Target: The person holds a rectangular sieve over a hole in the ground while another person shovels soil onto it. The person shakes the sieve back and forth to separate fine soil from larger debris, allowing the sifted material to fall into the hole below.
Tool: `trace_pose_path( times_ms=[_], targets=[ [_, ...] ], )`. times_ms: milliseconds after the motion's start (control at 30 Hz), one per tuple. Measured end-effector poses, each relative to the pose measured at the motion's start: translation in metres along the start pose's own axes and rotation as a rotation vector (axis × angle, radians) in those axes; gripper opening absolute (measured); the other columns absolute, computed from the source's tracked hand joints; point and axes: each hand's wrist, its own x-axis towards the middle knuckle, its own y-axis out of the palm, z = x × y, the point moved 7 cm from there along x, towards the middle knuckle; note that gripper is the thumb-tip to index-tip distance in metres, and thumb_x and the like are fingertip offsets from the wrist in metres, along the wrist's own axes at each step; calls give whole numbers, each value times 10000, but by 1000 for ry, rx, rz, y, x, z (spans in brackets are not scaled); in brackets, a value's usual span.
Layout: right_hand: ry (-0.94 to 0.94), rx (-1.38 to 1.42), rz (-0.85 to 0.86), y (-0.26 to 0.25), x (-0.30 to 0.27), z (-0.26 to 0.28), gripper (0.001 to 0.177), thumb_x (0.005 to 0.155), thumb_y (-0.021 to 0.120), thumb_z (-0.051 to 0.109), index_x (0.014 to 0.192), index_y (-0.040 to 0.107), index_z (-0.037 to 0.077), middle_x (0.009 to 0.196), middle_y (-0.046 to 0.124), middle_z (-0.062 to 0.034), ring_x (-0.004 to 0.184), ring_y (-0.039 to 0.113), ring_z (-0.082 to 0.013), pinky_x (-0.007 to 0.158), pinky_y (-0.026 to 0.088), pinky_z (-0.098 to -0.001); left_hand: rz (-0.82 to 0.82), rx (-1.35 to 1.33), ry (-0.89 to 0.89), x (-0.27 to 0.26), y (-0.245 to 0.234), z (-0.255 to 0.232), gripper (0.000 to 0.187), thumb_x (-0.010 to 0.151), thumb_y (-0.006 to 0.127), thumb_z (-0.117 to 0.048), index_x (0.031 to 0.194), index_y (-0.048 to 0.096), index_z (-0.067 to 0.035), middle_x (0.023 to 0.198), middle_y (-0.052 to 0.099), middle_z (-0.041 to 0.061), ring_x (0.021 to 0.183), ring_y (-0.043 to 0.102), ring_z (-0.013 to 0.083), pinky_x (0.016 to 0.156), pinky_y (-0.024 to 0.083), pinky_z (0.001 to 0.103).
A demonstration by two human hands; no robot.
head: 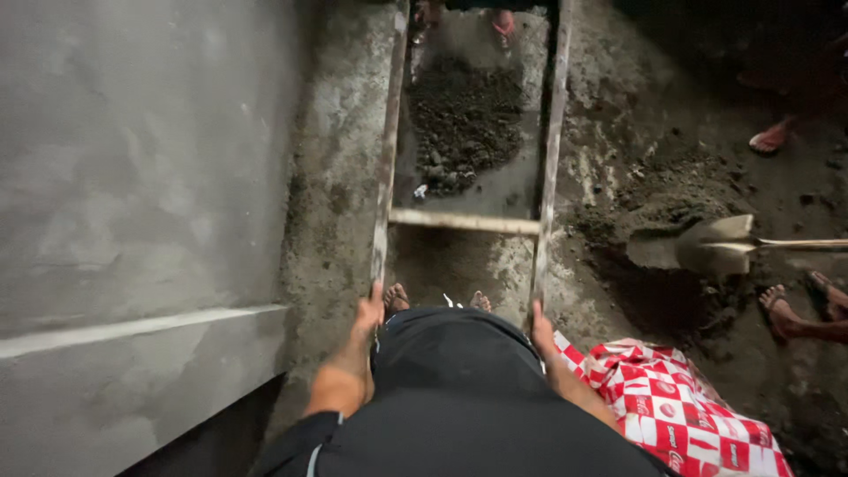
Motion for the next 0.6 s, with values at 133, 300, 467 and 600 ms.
trace_pose_path(
  times_ms=[133,300,467,600],
  targets=[
    [97,191,-18,-20,111,62,776,1035,444,831,1212,692,117,882,695,-113,654,651,-285,554,481,-479,83,-60,114,65,-14,-90,887,970,313,-888,565,568,-141,495,556,19,479,570,147,552,487,334],
    [-140,559,-149,-78,195,199,699,1012,608,696,898,650,7,581,608,-212,416,627,-301,333,489,-451,-44,-89,250,96,-58,-238,759,982,416,-764,662,646,-116,522,607,53,495,645,207,493,495,374],
    [-102,331,-147,-87,50,232,871,977,535,801,1178,664,-37,988,617,-261,896,584,-352,786,429,-479,-51,-230,173,98,-29,-198,673,1009,466,-672,1027,598,-12,975,611,190,899,611,304,809,453,439],
    [-62,177,-146,-36,96,50,865,1018,497,801,734,683,5,757,693,-248,786,710,-381,764,537,-502,6,-233,178,50,-3,-74,823,997,461,-733,598,596,-25,567,603,163,600,651,278,673,518,392]
  ],
)
